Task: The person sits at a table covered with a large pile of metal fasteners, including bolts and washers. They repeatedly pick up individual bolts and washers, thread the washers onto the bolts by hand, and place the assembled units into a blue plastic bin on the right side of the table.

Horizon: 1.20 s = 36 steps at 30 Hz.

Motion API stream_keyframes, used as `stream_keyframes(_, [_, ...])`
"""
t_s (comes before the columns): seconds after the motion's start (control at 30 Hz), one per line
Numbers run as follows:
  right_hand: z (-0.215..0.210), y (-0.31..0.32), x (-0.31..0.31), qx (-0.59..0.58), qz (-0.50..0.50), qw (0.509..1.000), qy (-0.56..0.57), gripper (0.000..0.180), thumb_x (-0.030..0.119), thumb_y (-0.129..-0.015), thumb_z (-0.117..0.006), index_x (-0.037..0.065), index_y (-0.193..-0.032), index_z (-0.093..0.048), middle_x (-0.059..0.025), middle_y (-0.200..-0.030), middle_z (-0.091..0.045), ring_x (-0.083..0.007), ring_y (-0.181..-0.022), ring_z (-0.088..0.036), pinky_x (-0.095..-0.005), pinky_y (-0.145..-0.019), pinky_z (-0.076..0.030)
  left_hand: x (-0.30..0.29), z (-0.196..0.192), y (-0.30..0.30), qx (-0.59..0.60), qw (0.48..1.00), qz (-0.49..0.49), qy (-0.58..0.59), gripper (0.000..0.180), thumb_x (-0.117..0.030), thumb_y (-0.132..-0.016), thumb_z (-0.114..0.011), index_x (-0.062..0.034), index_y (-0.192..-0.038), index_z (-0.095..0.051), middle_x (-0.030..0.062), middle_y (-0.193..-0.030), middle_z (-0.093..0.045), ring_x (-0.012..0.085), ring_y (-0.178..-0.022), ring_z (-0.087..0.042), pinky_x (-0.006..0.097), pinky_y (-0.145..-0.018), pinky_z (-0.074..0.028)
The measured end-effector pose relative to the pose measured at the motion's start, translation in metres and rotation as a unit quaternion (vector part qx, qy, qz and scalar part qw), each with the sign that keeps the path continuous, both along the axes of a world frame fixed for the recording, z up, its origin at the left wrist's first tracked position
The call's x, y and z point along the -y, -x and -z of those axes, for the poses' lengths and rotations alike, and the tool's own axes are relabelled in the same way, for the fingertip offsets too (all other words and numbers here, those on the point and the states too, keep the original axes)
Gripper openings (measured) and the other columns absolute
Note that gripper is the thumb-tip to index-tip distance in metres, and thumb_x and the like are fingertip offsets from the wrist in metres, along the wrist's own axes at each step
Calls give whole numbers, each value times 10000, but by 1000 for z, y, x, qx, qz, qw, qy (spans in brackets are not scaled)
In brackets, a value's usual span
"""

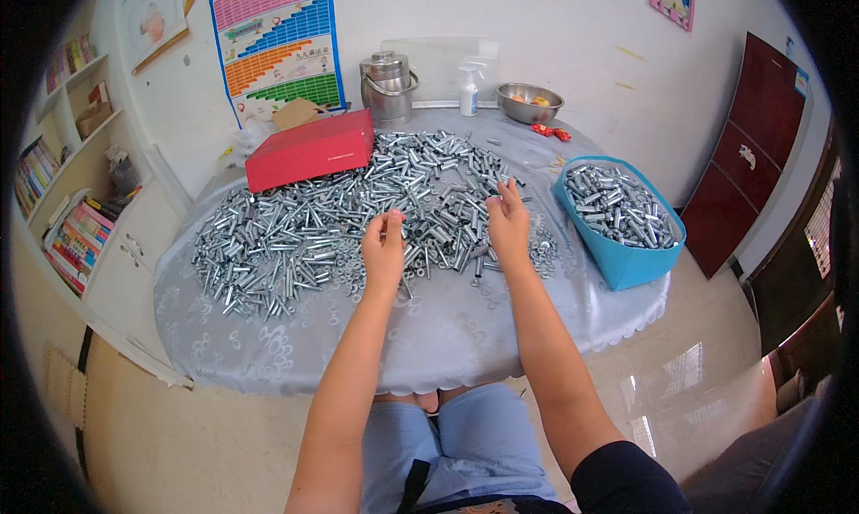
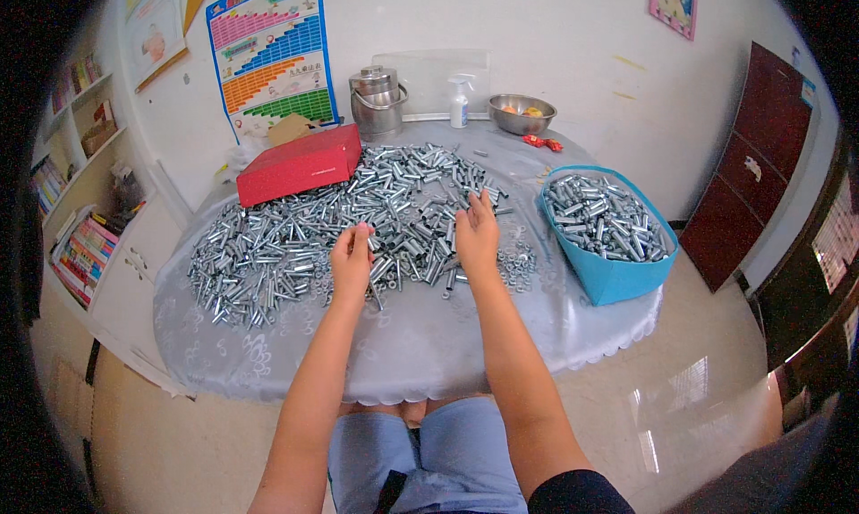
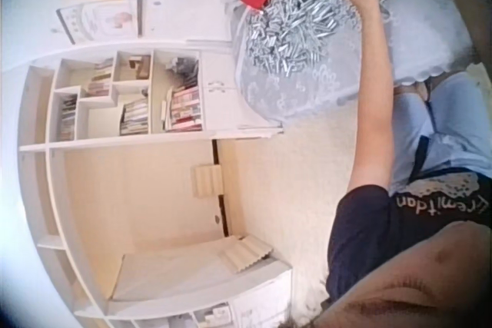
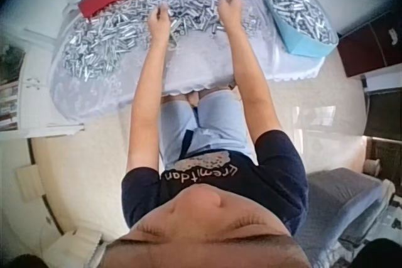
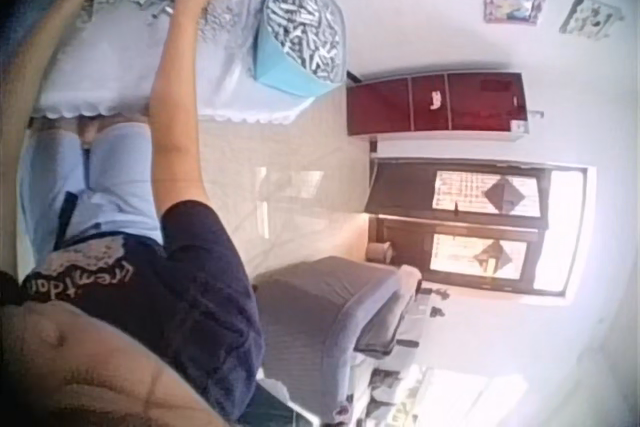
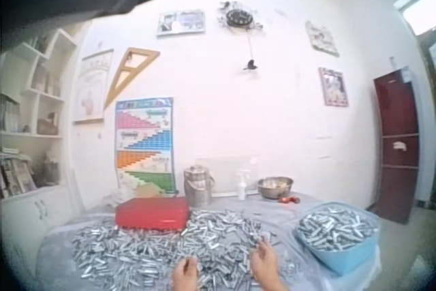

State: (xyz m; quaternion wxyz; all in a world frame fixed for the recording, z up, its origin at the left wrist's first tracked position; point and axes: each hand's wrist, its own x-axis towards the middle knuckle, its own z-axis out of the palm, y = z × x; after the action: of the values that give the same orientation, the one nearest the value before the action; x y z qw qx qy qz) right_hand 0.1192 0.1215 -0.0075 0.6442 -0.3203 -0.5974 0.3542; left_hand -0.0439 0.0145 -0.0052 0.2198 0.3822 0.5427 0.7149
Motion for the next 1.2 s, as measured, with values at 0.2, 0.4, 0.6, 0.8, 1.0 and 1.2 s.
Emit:
stream_keyframes(0.2, [-7, -3, 3, -106, -68, 986, 108, 491, 33, -809, -528, -113, -1242, -350, -234, -1321, -342, -257, -1185, -411, -294, -950, -353, -1, 4, 8, -1, 1000, -11, 18, 326, -345, -874, -509, -34, -860, -606, -2, -732, -543, 45, -612, -451, 198, -506, -402])
stream_keyframes(0.4, [-6, -2, 1, -183, -108, 960, 184, 551, 39, -815, -546, -137, -1262, -277, -224, -1252, -414, -239, -1126, -460, -275, -925, -395, -3, 5, 10, 9, 1000, -9, 5, 323, -330, -873, -513, -24, -835, -609, -23, -669, -507, 44, -574, -428, 190, -494, -376])
stream_keyframes(0.6, [-4, -2, -2, -179, -121, 956, 199, 557, 53, -809, -560, -132, -1260, -291, -205, -1215, -459, -219, -1072, -499, -261, -883, -415, -1, 1, 6, 23, 1000, -14, -7, 310, -319, -873, -515, -27, -825, -610, -29, -633, -486, 38, -531, -403, 184, -475, -338])
stream_keyframes(0.8, [-5, 0, 3, -118, -135, 967, 179, 504, 87, -805, -576, -132, -1213, -375, -194, -1165, -511, -187, -1003, -540, -245, -823, -431, -2, 3, 8, 28, 1000, -6, -13, 315, -322, -877, -510, -28, -819, -609, -33, -624, -479, 36, -517, -396, 182, -472, -327])
stream_keyframes(1.0, [-2, 12, 29, 164, -119, 977, -63, 318, 59, -742, -588, 46, -1060, -595, -171, -1168, -521, -286, -1060, -505, -330, -894, -399, 0, 2, 7, 25, 1000, -9, -18, 312, -319, -878, -509, -29, -813, -604, -31, -608, -476, 36, -508, -394, 179, -473, -325])
stream_keyframes(1.2, [1, 15, 44, 413, -143, 859, -265, 328, 56, -657, -633, 216, -940, -674, -134, -1261, -439, -334, -1214, -325, -424, -996, -278, -2, 1, 7, 35, 999, -2, -20, 321, -324, -897, -481, -32, -833, -598, -37, -568, -449, 34, -469, -410, 183, -431, -329])
